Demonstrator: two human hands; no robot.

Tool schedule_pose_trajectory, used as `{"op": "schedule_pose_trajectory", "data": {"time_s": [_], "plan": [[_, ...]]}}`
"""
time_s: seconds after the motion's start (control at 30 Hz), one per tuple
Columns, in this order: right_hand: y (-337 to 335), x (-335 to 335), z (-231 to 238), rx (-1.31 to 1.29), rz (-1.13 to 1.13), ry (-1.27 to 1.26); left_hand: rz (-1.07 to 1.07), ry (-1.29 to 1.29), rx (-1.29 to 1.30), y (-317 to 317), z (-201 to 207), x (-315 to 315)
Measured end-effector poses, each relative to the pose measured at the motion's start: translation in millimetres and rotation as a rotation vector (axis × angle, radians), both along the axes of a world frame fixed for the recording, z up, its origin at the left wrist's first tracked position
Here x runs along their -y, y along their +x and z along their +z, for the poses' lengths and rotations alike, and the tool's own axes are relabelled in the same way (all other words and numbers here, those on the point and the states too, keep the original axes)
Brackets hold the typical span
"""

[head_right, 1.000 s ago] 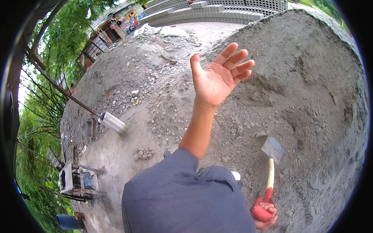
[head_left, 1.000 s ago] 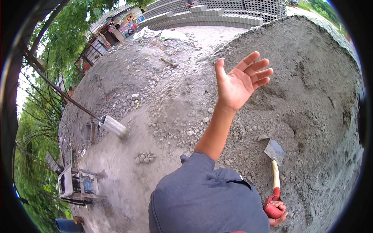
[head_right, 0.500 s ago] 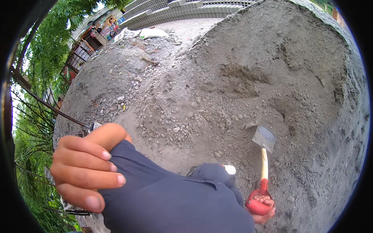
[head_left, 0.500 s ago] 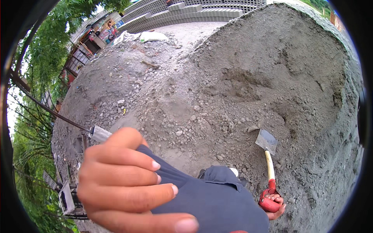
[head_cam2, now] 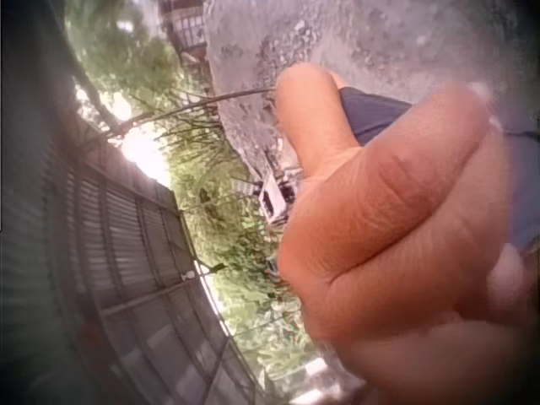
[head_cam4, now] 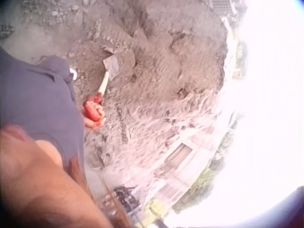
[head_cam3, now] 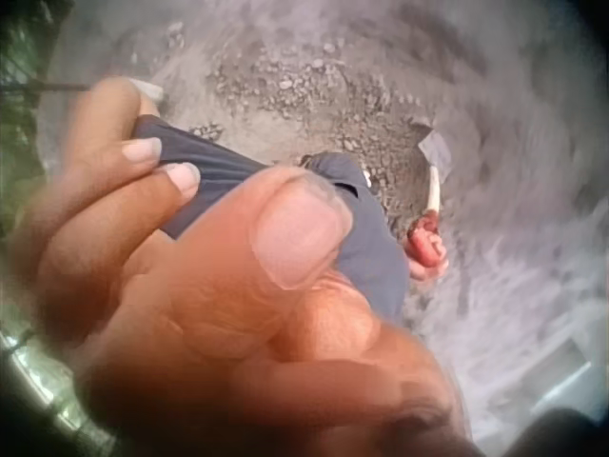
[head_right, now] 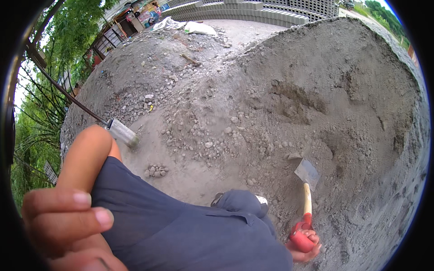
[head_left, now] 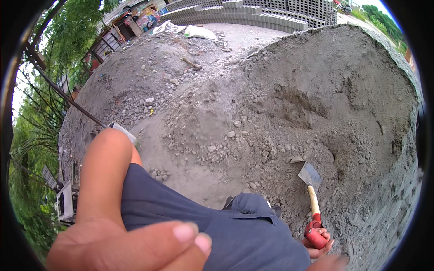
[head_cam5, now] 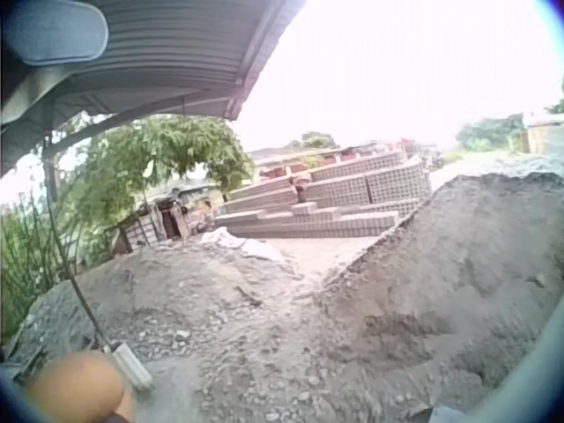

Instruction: The person shovels sand and gravel from a large pile using a shovel, scooping and moving the aggregate repeatedly.

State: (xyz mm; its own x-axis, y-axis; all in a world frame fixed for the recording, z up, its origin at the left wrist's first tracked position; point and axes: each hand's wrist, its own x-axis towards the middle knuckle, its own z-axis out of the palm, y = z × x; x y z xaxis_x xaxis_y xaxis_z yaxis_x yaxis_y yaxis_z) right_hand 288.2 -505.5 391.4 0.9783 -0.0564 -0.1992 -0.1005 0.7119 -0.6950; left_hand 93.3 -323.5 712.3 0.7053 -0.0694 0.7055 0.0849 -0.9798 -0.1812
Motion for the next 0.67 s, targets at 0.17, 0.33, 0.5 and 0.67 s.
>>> {"op": "schedule_pose_trajectory", "data": {"time_s": [0.17, 0.33, 0.5, 0.67], "plan": [[9, -12, 12, -0.025, -0.054, -0.017, 0.112, -0.165, 0.345, -10, -16, 20], [11, -6, 8, 0.039, 0.027, 0.03, 0.144, -0.135, 0.312, -11, -18, 13], [16, -7, 9, 0.021, 0.012, 0.065, 0.244, 0.026, 0.063, -19, -3, 8], [15, -3, -3, 0.061, 0.047, -0.022, 0.394, 0.073, 0.005, -17, -10, 16]]}}
